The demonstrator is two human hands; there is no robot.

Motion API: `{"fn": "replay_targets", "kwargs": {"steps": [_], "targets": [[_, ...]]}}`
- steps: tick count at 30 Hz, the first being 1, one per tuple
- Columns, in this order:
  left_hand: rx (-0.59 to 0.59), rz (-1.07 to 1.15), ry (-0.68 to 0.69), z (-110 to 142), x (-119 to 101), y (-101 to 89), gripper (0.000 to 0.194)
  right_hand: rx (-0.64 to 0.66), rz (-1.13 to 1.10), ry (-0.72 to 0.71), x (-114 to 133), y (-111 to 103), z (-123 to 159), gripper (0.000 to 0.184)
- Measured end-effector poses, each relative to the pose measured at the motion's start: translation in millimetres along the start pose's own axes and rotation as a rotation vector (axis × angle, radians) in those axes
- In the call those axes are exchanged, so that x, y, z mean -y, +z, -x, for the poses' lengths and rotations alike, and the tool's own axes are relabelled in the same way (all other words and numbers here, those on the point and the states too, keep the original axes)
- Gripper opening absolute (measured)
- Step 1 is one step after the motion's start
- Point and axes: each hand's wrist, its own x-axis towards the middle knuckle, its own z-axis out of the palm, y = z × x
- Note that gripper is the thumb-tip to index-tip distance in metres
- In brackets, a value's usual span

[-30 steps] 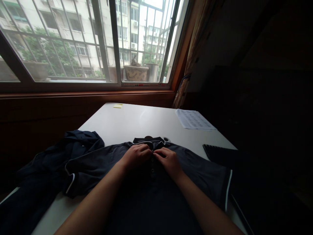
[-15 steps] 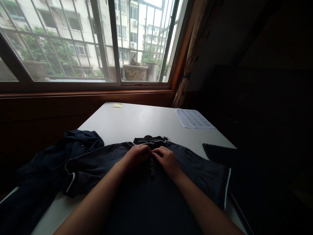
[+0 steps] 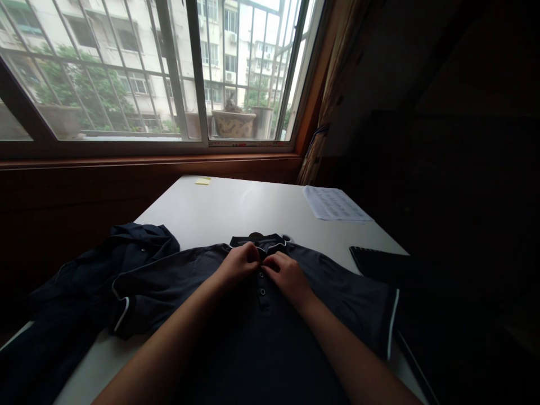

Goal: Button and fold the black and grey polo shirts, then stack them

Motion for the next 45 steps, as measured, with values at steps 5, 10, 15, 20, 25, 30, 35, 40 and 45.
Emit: {"fn": "replay_targets", "kwargs": {"steps": [5,10,15,20,25,30,35,40,45], "targets": [[-0.012,0.004,-0.056,-0.4,-4.2,-0.9,0.013,-0.001,0.03,0.015,0.6,-0.5,0.6,0.004],[-0.007,0.047,-0.063,-1.3,-2.9,-1.8,0.013,-0.008,0.04,0.045,2.5,-0.5,1.5,0.001],[-0.001,0.066,-0.077,-2.1,-2.0,-2.2,0.015,-0.019,0.033,0.091,4.7,1.1,1.8,0.002],[0.003,0.099,-0.087,-1.8,-4.3,-3.5,0.017,-0.025,-0.021,0.142,4.7,3.0,1.3,0.003],[-0.001,0.111,-0.087,-1.8,-3.1,-3.3,0.018,-0.018,-0.043,0.144,3.3,3.9,0.2,0.003],[-0.004,0.138,-0.074,-1.8,-1.1,-2.7,0.018,-0.014,-0.05,0.154,2.6,4.5,0.4,0.002],[0.007,0.152,-0.078,-1.2,-2.3,-3.7,0.019,-0.011,-0.041,0.162,2.7,4.1,0.7,0.001],[-0.017,0.047,-0.06,-0.6,-2.3,-0.9,0.018,0.01,-0.033,0.151,2.3,3.3,-0.3,0.002],[-0.118,-0.295,0.017,3.1,1.6,-1.8,0.012,0.009,-0.021,0.114,4.7,2.7,0.3,0.005]]}}
